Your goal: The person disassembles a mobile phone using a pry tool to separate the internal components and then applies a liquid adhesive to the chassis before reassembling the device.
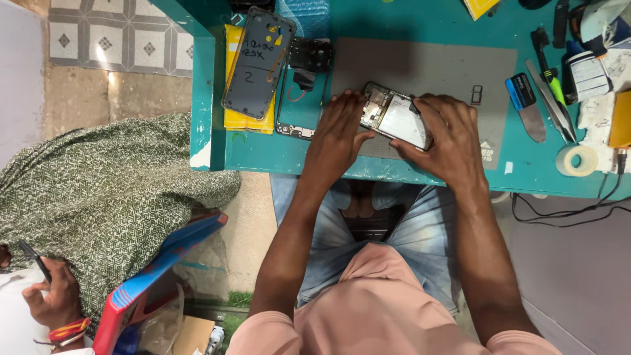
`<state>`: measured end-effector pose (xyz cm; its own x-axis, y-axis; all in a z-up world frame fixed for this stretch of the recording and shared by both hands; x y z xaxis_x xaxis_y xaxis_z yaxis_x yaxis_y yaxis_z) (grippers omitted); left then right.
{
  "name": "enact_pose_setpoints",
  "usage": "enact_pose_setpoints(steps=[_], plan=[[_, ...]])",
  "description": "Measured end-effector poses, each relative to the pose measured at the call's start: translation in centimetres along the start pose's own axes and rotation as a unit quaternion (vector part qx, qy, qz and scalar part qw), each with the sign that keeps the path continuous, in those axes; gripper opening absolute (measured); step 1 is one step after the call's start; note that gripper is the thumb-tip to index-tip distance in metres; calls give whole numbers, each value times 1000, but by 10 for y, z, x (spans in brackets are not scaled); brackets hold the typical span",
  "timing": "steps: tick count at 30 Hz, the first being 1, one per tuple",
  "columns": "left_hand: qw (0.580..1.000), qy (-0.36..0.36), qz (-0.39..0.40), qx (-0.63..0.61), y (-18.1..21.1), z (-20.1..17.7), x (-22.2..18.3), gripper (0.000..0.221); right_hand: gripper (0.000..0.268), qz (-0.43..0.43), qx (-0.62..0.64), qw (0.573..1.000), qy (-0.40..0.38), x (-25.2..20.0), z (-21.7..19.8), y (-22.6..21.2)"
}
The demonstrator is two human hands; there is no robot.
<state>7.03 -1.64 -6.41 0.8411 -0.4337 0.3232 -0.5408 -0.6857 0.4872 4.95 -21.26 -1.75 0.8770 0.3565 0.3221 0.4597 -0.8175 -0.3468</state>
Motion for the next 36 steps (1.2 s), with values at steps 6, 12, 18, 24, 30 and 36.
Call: enact_pose_setpoints(steps=[6, 12, 18, 24, 30, 36], plan=[[976, 38, -68, -204, -4, -10, -3, 66, 64, 0, 60, 997, 58, -4, -9, 9], [753, 28, -119, -646, -6, 26, 18, 62, 64, 150, 500, 846, 107, -19, -5, 50], [670, -37, -106, -734, 0, 49, 49, 69, 78, 165, 796, 581, 43, -23, 30, 42], [618, -20, -109, -778, -6, 53, 51, 72, 73, 152, 843, 510, 81, -22, 32, 40], [526, -58, -82, -844, 20, 68, 46, 76, 60, 113, 303, 940, 104, -11, -3, 14], [464, 17, -108, -879, -8, 61, 32, 79, 71, 6, 39, 995, 88, 2, -19, -16]])
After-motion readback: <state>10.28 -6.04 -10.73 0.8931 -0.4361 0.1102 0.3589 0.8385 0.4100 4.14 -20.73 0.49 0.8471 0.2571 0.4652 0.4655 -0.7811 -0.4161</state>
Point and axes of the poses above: each hand's wrist, its own x-axis towards the middle knuckle, its own z-axis out of the palm, y = z × x, the point moved 6 cm from there along x, towards the middle knuckle, and after that the axes turned 6 degrees about -y, right-handed, at the moved point
